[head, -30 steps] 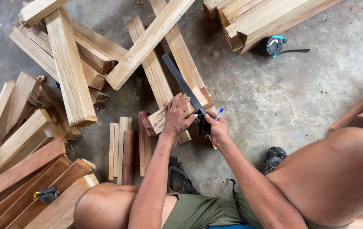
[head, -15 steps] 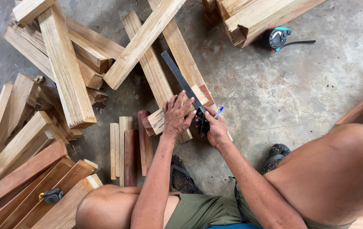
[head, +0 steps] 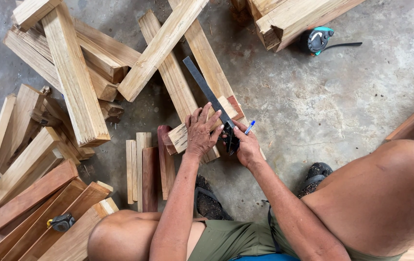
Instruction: Measuring and marking wood pieces using a combination square and a pen.
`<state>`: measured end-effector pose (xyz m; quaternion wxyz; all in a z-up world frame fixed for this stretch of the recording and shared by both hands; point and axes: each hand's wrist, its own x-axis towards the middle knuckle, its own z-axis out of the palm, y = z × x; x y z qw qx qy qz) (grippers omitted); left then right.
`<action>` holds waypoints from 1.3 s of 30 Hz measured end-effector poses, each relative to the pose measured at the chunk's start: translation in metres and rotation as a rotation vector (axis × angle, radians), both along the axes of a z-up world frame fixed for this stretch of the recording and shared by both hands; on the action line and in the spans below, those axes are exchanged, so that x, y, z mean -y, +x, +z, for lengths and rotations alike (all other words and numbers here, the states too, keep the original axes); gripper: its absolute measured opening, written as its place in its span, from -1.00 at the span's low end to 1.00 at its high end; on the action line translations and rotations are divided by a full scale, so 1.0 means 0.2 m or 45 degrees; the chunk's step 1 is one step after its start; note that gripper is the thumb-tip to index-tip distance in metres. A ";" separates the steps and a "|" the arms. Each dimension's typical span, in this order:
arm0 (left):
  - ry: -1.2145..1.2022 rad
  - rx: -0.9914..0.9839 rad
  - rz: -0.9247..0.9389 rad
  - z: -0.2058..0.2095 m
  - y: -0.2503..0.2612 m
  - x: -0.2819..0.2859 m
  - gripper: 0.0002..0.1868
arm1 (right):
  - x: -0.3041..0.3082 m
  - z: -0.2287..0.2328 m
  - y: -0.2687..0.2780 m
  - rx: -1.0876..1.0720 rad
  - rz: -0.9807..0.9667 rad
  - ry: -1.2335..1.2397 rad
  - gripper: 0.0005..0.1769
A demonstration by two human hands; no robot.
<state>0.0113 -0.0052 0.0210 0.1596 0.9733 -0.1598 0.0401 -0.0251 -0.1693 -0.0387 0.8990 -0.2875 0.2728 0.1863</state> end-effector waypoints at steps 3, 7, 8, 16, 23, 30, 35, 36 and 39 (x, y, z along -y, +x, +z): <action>-0.009 -0.007 0.002 0.01 0.00 0.00 -0.49 | 0.00 -0.01 0.00 0.000 -0.009 0.000 -0.62; -0.005 0.001 0.002 0.00 0.00 0.00 -0.49 | 0.00 -0.03 -0.01 0.030 -0.008 0.003 -0.61; -0.001 0.012 -0.001 0.00 0.00 0.00 -0.49 | 0.00 -0.04 0.00 0.031 -0.001 0.001 -0.61; -0.015 0.006 0.002 0.01 0.00 0.00 -0.48 | 0.00 -0.02 0.00 0.002 -0.005 0.007 -0.59; -0.004 -0.059 0.005 -0.02 0.01 -0.01 -0.46 | 0.04 -0.14 -0.01 0.047 0.064 -0.629 -0.51; -0.061 -0.038 0.001 -0.04 0.02 -0.02 -0.46 | 0.26 0.36 0.22 0.197 -0.043 -1.174 -0.42; 0.031 -0.075 -0.025 -0.04 0.03 -0.03 -0.37 | 0.15 0.36 0.41 0.671 0.206 -1.169 -0.79; 0.023 -0.065 -0.012 -0.04 0.02 -0.03 -0.37 | 0.14 0.36 0.42 0.686 0.216 -1.175 -0.79; 0.035 -0.058 -0.026 -0.05 0.03 -0.03 -0.36 | 0.12 0.34 0.48 0.848 0.240 -1.391 -0.81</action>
